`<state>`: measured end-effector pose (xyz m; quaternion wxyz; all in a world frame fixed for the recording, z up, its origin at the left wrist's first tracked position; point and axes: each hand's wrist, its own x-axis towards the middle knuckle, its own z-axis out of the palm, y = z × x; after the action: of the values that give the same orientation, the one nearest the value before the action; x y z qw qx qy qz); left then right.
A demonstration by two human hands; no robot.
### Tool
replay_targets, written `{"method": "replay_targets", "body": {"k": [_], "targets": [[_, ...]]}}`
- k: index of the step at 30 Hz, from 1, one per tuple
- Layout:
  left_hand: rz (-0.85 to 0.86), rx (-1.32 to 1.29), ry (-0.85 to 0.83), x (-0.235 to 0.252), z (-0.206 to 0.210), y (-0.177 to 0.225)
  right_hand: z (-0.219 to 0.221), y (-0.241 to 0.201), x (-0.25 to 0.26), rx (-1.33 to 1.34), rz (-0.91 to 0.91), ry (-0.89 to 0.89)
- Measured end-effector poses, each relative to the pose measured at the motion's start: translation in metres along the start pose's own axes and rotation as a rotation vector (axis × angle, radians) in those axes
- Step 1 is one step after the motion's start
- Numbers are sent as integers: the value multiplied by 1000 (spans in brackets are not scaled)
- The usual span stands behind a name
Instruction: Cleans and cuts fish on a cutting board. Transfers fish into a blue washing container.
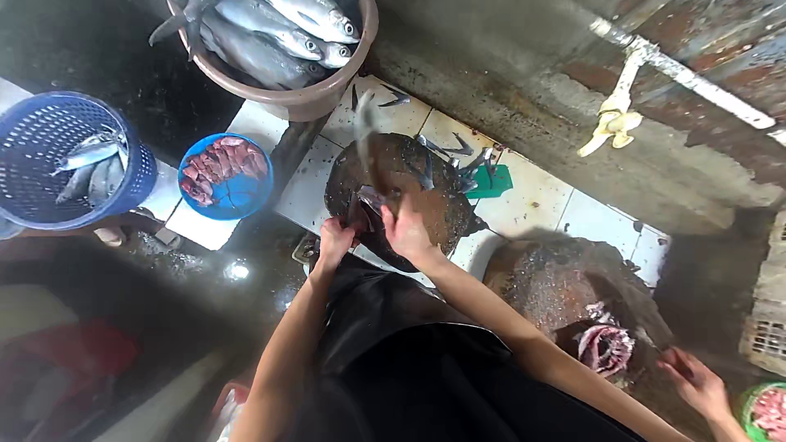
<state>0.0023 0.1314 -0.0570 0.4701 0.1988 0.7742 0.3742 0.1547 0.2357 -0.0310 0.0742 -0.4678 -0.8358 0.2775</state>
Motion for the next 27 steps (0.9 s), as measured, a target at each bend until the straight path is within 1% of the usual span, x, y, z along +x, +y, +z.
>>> {"method": "replay_targets", "body": {"k": [1,2,4,6,7,8,10,11,12,13,14,16,18,19,22,24,25,27], "targets": [[2,0,-17,1,2,-2,14,8,3,-78,115,-186],[14,-3,-38,5,4,-7,22,15,6,-110,184,-307],[60,-3,-94,15,-1,-21,17,19,13,-125,190,-394],[69,5,-142,7,-17,-42,1,18,8,-124,170,-394],[70,8,-130,-2,-26,-55,-8,19,3,-135,164,-350],[74,-1,-87,-8,-36,-68,-15,22,4,-159,154,-276],[14,-20,22,-20,-50,-95,-25,32,11,-231,180,-156],[-40,8,66,-22,-54,-109,-29,38,16,-275,222,-159],[-99,69,80,-25,-56,-124,-30,46,20,-313,264,-198],[-145,138,80,-26,-56,-136,-29,54,19,-346,284,-247],[-164,191,88,-25,-55,-145,-27,58,16,-369,265,-285],[-148,220,125,-19,-58,-147,-24,47,3,-369,170,-357],[-132,155,141,-16,-56,-144,-20,34,-19,-331,89,-450],[-136,68,138,-15,-54,-138,-15,29,-28,-307,50,-475],[-173,-231,76,-6,-49,-129,4,27,-39,-237,-45,-467],[-162,-249,90,0,-48,-137,10,35,-36,-104,8,-476],[-147,-199,130,3,-51,-143,9,44,-32,-18,65,-495],[-107,-114,265,1,-61,-151,3,75,-26,160,211,-514]]}}
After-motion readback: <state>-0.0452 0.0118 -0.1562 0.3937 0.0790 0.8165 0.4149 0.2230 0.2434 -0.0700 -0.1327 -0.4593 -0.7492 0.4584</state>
